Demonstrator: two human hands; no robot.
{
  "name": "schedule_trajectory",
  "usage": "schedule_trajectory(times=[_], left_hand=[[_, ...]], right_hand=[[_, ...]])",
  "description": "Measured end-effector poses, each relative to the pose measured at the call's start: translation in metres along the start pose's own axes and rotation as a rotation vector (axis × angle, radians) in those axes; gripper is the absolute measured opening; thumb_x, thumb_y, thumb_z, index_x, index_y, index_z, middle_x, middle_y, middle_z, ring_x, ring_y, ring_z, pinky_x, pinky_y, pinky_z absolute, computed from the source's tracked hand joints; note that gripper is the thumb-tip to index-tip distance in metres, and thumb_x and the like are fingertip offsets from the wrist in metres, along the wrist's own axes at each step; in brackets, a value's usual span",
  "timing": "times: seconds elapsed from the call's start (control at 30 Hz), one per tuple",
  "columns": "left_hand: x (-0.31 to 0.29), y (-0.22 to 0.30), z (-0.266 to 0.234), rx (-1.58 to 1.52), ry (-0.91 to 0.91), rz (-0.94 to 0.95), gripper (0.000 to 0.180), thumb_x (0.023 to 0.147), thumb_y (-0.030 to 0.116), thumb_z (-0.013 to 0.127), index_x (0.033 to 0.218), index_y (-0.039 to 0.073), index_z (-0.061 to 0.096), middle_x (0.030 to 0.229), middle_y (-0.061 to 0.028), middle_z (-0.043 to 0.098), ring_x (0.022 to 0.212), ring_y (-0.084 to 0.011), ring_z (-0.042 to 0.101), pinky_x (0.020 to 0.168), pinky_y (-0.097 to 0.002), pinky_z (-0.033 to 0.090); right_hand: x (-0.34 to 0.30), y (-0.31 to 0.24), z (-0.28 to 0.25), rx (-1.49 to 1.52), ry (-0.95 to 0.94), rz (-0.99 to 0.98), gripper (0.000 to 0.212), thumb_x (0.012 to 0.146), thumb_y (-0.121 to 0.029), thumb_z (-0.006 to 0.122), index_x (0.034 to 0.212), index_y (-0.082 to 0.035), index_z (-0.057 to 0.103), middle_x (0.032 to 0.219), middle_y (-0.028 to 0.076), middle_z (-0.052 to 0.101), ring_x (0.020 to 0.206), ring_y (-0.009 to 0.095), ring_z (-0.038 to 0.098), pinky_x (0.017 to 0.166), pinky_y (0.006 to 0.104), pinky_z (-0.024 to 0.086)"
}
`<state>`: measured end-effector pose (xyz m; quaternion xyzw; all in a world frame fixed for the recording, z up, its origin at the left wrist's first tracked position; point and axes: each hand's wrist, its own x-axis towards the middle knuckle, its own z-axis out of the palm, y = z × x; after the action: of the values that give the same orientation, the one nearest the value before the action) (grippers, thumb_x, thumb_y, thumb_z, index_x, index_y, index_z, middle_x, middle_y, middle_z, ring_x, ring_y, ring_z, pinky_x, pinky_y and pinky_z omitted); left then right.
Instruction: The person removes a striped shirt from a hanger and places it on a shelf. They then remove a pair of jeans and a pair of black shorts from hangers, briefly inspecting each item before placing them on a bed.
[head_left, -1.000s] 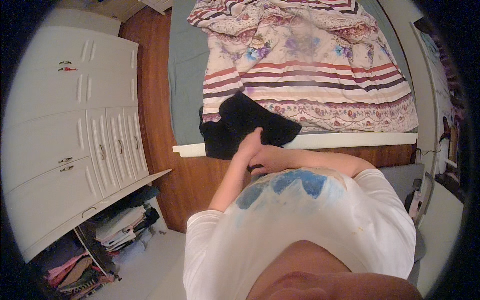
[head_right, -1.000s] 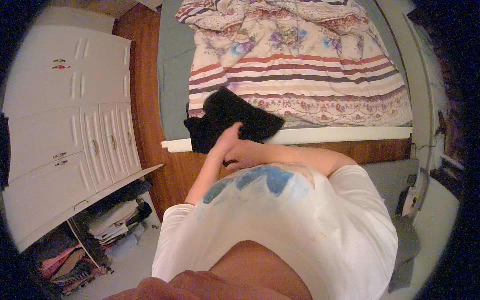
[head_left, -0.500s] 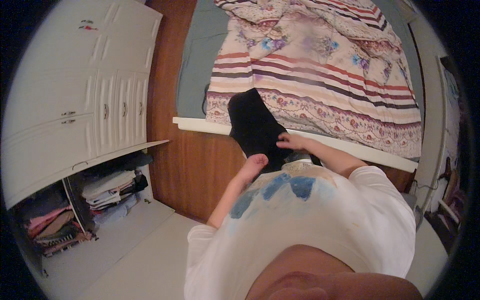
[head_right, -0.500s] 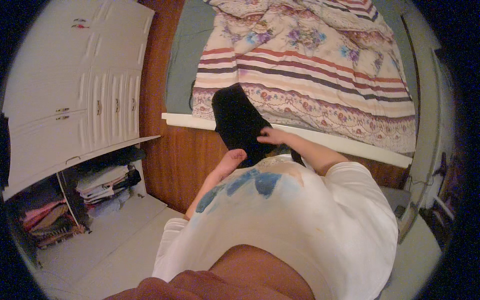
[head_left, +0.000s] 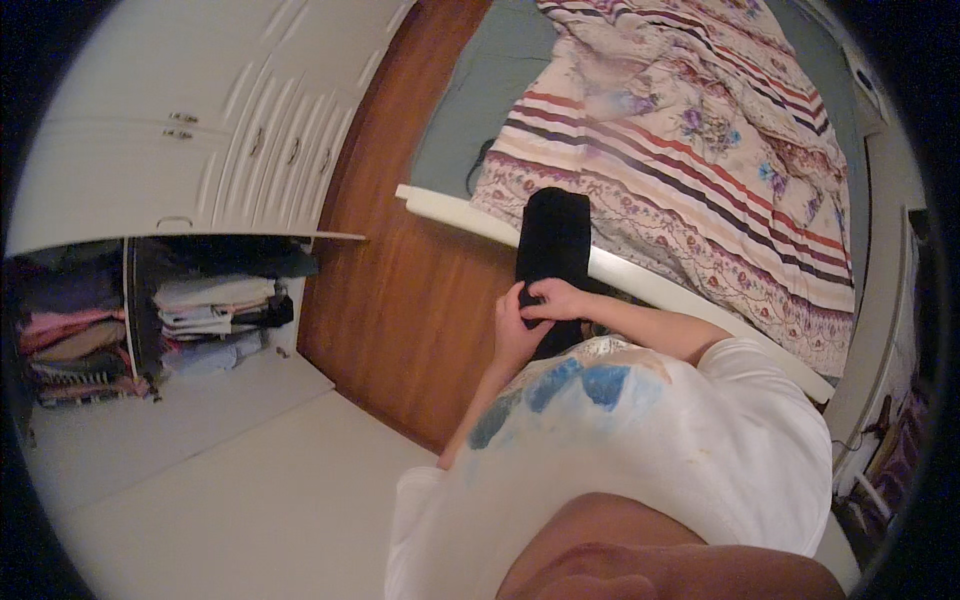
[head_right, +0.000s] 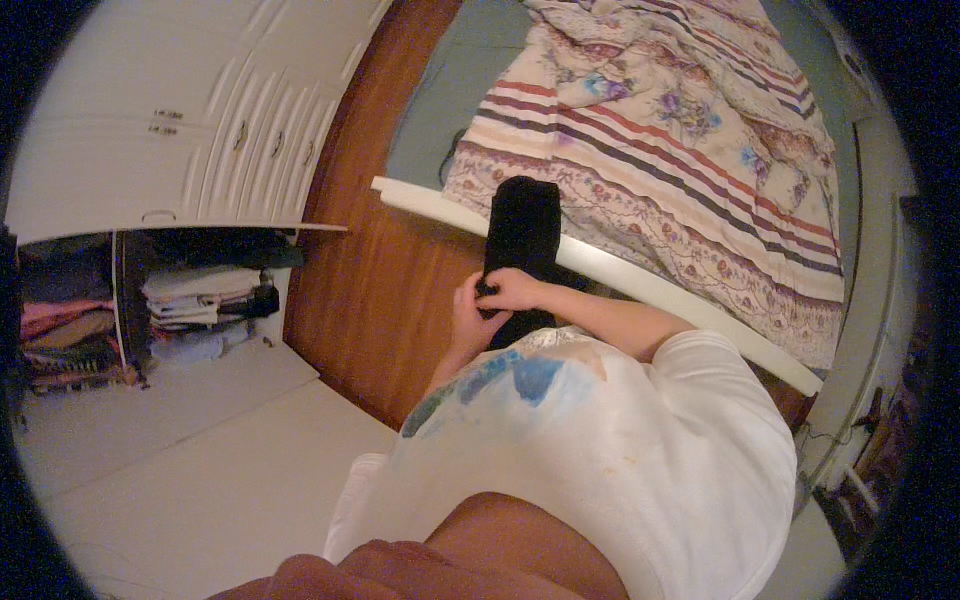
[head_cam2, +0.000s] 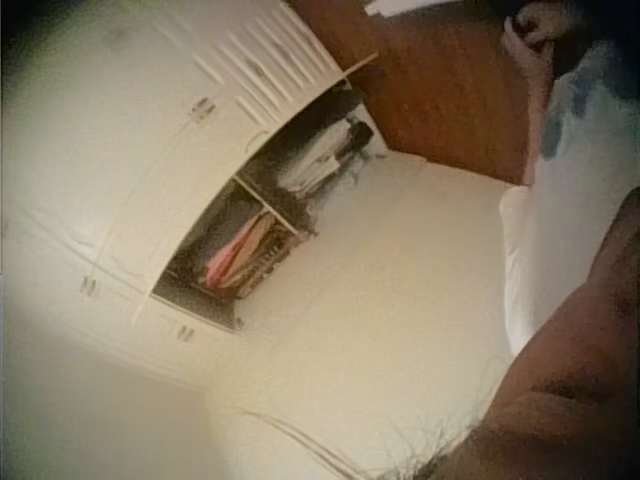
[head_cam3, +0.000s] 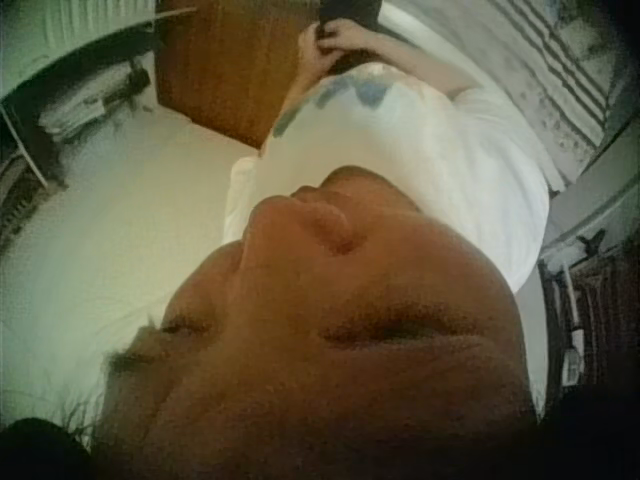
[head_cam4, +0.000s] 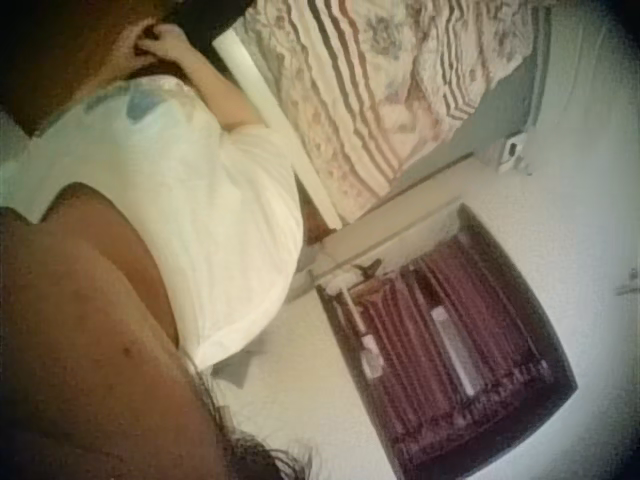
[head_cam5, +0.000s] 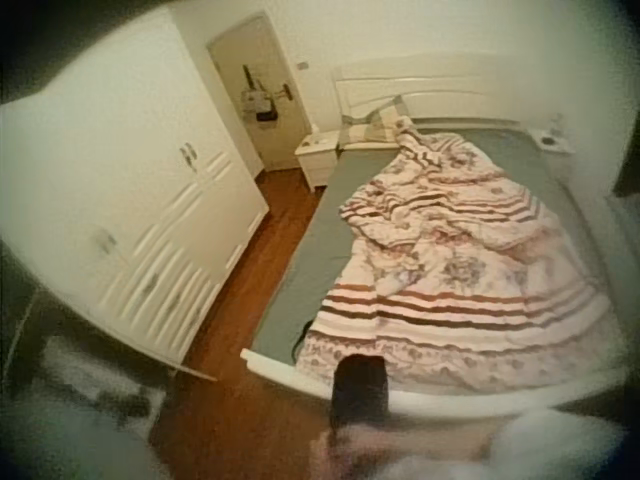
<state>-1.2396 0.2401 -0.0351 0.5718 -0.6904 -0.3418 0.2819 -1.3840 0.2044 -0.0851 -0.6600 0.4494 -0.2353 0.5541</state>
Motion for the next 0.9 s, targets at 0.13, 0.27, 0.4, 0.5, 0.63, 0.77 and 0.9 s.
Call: schedule_trajectory(times=[0.13,0.27,0.4,0.5,0.63,0.77,0.9], left_hand=[[0.014,-0.016,-0.056,0.073,0.191,0.083,0.033,0.076,0.006,0.064,0.108,0.004,0.054,0.097,-0.0171,0.058,0.085,-0.0255,0.059,0.075,-0.0323,0.047],[0.011,-0.008,-0.118,-0.221,0.223,-0.085,0.019,0.084,0.008,0.06,0.102,0.0,0.059,0.089,-0.0122,0.064,0.084,-0.0183,0.059,0.077,-0.0309,0.046],[0.01,0.027,-0.189,-0.716,0.49,-0.257,0.033,0.093,0.024,0.055,0.11,-0.005,0.056,0.105,-0.0107,0.062,0.093,-0.0187,0.057,0.084,-0.0303,0.045],[0.0,0.055,-0.242,-1.018,0.477,-0.126,0.043,0.095,0.034,0.049,0.117,-0.002,0.051,0.11,-0.0131,0.06,0.095,-0.0248,0.06,0.085,-0.0371,0.049],[-0.019,0.059,-0.281,-1.13,0.475,-0.047,0.053,0.094,0.045,0.045,0.123,0.001,0.048,0.117,-0.0115,0.058,0.102,-0.0273,0.058,0.089,-0.0412,0.047],[-0.045,0.056,-0.301,-1.297,0.328,0.037,0.052,0.094,0.046,0.045,0.123,0.003,0.05,0.118,-0.0109,0.058,0.105,-0.0269,0.056,0.092,-0.0407,0.045],[-0.064,0.059,-0.311,-1.157,0.467,0.042,0.048,0.093,0.043,0.05,0.121,0.004,0.051,0.116,-0.0103,0.059,0.103,-0.0255,0.057,0.09,-0.0385,0.046]], right_hand=[[0.027,-0.101,-0.014,-0.072,-0.063,-0.172,0.038,0.073,-0.038,0.069,0.079,-0.001,0.064,0.071,0.018,0.061,0.062,0.027,0.059,0.056,0.0369,0.046],[0.049,-0.165,-0.027,0.158,-0.098,-0.335,0.02,0.079,-0.021,0.07,0.093,-0.008,0.066,0.071,-0.001,0.06,0.065,0.008,0.053,0.059,0.0249,0.044],[0.067,-0.175,-0.029,0.036,-0.012,-0.482,0.058,0.072,-0.029,0.078,0.119,-0.003,0.054,0.106,0.011,0.062,0.098,0.017,0.058,0.086,0.0293,0.046],[0.069,-0.163,-0.005,-0.046,-0.164,-0.388,0.078,0.068,-0.034,0.081,0.128,0.001,0.046,0.124,0.016,0.053,0.116,0.023,0.05,0.1,0.0339,0.038],[0.066,-0.198,0.06,0.013,-0.244,-0.448,0.071,0.072,-0.027,0.079,0.127,0.002,0.046,0.123,0.015,0.054,0.116,0.021,0.05,0.099,0.032,0.038],[0.084,-0.214,0.096,0.194,-0.051,-0.566,0.046,0.077,-0.02,0.071,0.116,-0.001,0.055,0.108,0.016,0.063,0.1,0.024,0.06,0.088,0.034,0.046],[0.093,-0.248,0.105,0.296,-0.108,-0.65,0.029,0.082,-0.021,0.066,0.1,0.0,0.062,0.093,0.011,0.066,0.088,0.015,0.059,0.081,0.0304,0.047]])
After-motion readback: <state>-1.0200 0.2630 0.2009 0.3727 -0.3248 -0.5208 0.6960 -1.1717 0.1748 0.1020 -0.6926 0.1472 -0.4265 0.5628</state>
